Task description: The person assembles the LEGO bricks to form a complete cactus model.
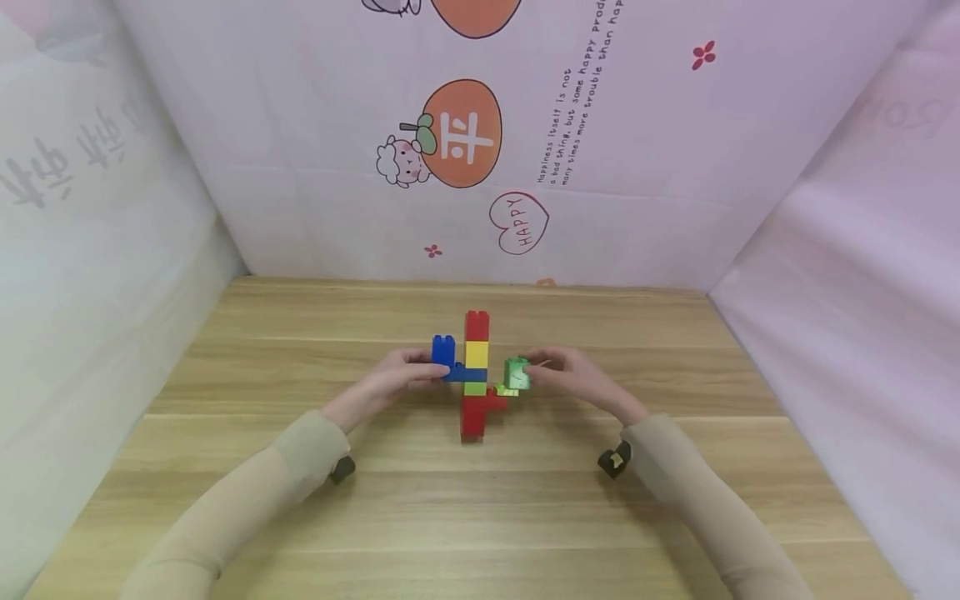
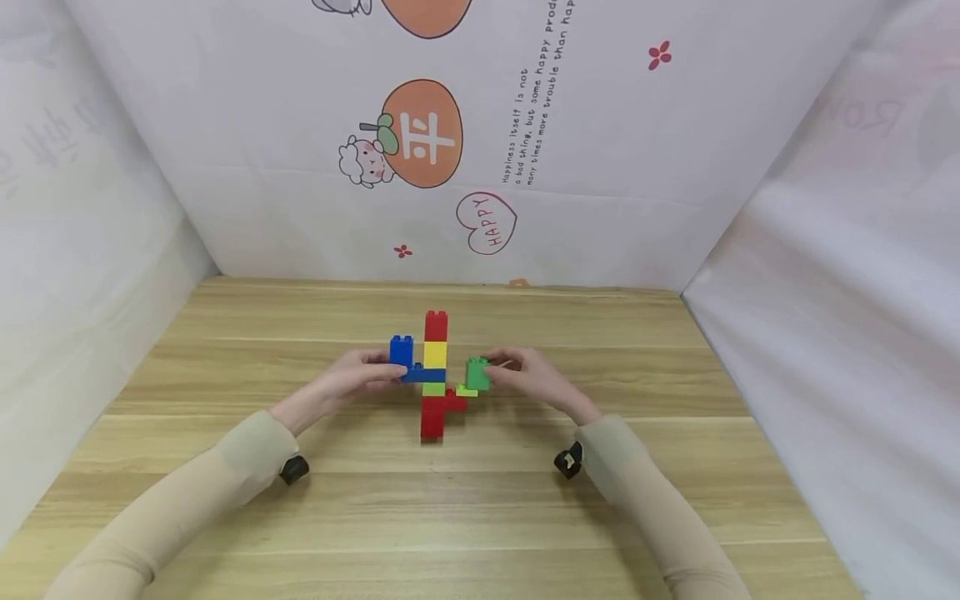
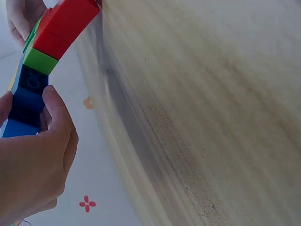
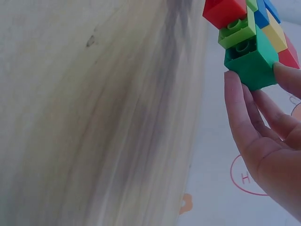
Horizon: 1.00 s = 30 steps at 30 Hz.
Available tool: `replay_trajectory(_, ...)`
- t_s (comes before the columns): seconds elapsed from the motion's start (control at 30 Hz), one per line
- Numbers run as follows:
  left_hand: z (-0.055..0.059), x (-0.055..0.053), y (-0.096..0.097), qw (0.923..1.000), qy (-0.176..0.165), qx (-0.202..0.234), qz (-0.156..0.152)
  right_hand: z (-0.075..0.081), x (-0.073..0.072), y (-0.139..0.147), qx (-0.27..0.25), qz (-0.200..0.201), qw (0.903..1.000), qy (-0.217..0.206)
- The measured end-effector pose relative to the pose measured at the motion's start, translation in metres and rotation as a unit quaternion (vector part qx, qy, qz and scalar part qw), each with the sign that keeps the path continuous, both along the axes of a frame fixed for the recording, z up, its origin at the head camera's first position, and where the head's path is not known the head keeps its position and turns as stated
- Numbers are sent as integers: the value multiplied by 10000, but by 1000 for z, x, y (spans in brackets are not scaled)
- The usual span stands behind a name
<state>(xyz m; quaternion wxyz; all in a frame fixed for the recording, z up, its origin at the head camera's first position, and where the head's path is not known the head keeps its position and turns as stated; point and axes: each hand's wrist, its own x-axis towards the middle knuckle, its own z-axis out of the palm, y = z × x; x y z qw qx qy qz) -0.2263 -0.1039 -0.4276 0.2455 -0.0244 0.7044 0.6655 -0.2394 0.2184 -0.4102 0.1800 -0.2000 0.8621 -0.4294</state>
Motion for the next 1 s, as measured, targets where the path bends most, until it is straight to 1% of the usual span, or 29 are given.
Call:
replay_trajectory(0.17, -3, -5, 1, 9996, -222, 176, 45, -6, -7, -1, -132, -25, 9994, -315)
replay_trajectory(0.27, -5, -9, 2, 9991, -339, 245, 92, -9, -10, 0, -308, 37, 9984, -480)
replay_trajectory(0.37, -8, -13, 2, 9989, -396, 256, 71, -13, -13, 0, -449, 135, 9971, -597)
replay_trajectory(0.5, -11, -18, 2, 9983, -503, 284, 16, -16, -16, -1, -376, 151, 9969, -675)
replay_trajectory(0.57, -13, -20, 3, 9977, -597, 327, 56, -16, -16, -2, -246, 97, 9972, -701)
replay_trajectory(0.7, -16, -23, 3, 9970, -660, 406, 84, -18, -18, -5, -140, 3, 9966, -810)
replay_trajectory(0.87, -17, -25, 3, 9956, -799, 469, 132, -25, -21, -7, -213, -61, 9951, -962)
replay_trajectory(1.0, -19, -26, 4, 9934, -1010, 489, 235, -30, -22, -7, -252, -104, 9944, -1023)
